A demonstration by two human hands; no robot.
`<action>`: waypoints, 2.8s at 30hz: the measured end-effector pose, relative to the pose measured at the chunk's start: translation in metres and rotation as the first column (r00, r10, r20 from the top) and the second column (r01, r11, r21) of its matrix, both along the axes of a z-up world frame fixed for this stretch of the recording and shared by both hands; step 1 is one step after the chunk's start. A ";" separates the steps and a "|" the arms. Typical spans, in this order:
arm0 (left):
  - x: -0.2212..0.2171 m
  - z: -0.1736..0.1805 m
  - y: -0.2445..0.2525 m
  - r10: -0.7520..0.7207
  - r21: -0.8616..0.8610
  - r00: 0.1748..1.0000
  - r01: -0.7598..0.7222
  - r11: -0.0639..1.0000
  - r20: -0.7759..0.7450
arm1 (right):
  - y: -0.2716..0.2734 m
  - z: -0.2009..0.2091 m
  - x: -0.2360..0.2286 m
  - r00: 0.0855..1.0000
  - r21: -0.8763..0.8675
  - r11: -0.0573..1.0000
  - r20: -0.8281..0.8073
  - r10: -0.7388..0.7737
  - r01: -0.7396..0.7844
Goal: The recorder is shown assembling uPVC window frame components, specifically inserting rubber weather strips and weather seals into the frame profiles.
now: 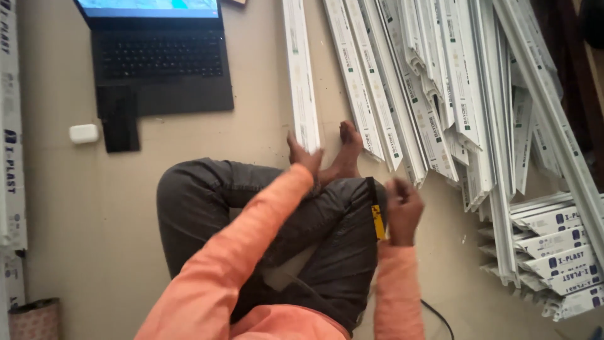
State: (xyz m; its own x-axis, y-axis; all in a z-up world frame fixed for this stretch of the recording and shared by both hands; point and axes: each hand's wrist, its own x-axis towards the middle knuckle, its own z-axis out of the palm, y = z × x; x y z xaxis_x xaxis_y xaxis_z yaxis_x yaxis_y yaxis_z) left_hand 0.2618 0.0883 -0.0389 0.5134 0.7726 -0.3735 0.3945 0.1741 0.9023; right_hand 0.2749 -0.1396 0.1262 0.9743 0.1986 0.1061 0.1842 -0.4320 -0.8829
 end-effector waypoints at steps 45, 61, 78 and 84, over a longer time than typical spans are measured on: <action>-0.042 -0.041 0.064 0.036 -0.447 0.856 0.232 0.864 0.516 | 0.120 0.078 0.090 0.743 -0.156 0.904 -0.632 0.219 -0.399; -0.089 -0.009 0.047 -0.099 -0.279 0.614 0.488 0.827 0.783 | 0.096 0.015 -0.121 0.814 0.177 0.847 -0.233 0.532 -0.502; -0.074 -0.028 0.060 -0.308 -0.126 0.704 0.492 0.861 0.640 | 0.101 -0.023 -0.109 0.814 0.162 0.874 -0.319 0.485 -0.457; -0.060 -0.053 0.055 -0.175 -0.269 0.719 0.458 0.847 0.672 | 0.128 -0.025 -0.096 0.877 -0.125 0.884 -0.244 0.413 -0.451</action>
